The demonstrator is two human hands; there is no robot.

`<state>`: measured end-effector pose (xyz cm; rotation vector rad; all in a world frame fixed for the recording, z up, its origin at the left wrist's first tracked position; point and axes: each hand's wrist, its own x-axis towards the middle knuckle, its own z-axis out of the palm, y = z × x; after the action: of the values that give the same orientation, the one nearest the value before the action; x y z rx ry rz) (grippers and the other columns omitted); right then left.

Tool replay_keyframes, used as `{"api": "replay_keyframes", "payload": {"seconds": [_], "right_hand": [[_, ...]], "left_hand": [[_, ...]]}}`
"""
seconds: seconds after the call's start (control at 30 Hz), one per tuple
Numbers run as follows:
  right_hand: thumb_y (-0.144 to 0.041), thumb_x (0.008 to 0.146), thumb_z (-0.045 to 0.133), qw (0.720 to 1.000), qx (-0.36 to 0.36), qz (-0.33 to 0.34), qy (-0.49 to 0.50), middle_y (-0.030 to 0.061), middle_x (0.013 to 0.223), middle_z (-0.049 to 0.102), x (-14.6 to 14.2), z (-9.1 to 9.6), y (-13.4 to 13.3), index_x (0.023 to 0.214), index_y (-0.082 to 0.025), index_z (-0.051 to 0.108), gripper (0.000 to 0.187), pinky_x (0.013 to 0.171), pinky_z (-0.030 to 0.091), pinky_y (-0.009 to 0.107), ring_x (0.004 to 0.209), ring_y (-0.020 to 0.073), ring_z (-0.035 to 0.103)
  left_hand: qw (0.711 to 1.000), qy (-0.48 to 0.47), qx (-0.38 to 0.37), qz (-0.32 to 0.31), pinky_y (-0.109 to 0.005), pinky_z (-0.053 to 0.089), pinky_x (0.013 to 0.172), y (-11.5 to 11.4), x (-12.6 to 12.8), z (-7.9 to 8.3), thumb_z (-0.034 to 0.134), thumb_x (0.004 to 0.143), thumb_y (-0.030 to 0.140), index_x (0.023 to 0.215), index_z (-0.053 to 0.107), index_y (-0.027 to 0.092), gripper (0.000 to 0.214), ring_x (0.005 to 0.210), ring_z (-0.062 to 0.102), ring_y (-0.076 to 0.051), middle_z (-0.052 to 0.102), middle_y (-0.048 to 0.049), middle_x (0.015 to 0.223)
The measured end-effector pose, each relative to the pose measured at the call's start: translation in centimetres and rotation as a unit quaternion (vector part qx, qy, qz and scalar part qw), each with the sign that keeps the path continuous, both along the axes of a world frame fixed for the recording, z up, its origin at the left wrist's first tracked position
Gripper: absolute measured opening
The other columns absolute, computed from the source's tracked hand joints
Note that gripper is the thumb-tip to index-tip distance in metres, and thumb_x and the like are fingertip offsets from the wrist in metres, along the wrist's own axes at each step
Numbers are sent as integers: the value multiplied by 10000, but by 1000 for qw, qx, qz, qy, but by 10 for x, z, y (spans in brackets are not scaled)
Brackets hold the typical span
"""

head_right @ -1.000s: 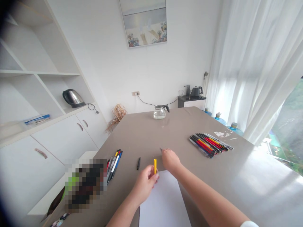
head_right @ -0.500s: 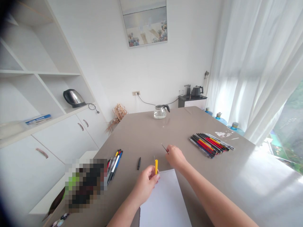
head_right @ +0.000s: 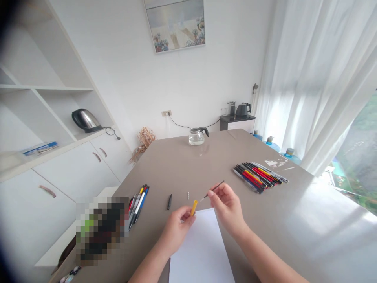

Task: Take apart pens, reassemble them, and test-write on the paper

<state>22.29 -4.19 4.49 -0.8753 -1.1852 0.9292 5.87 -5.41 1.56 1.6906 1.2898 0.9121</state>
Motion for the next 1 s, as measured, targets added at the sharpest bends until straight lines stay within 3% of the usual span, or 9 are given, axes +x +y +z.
{"api": "replay_keyframes", "payload": {"seconds": [0.2, 0.47, 0.8, 1.0], "right_hand": [[-247, 744, 542, 1000, -5, 16, -1, 12, 716, 519, 0, 1, -2, 738, -175, 480, 95, 496, 370, 227, 527, 80, 444], [-311, 737, 527, 993, -50, 52, -94, -3, 630, 503, -5, -10, -2, 745, -152, 524, 159, 482, 337, 219, 536, 88, 414], [-353, 795, 435, 988, -69, 39, -130, 15, 683, 540, -3, -11, -3, 738, -158, 540, 229, 515, 350, 216, 553, 91, 424], [-354, 790, 448, 989, -53, -6, -140, -23, 531, 434, -3, -15, -1, 672, -165, 514, 233, 498, 325, 215, 511, 89, 386]], "left_hand": [[1000, 20, 12, 6, -240, 374, 644, -1, -2, -1, 462, 759, 312, 884, 600, 207, 213, 721, 525, -160, 625, -30, 811], [998, 40, 43, 5, -247, 378, 650, 1, -2, 0, 444, 769, 300, 880, 603, 201, 218, 723, 522, -161, 616, -37, 814], [998, 42, 47, 10, -240, 376, 629, -1, -1, 3, 430, 776, 304, 857, 606, 181, 229, 698, 516, -156, 611, -41, 785], [999, 36, 40, 9, -245, 378, 641, 0, -2, 4, 432, 771, 300, 869, 603, 181, 230, 710, 517, -160, 612, -45, 796]]}}
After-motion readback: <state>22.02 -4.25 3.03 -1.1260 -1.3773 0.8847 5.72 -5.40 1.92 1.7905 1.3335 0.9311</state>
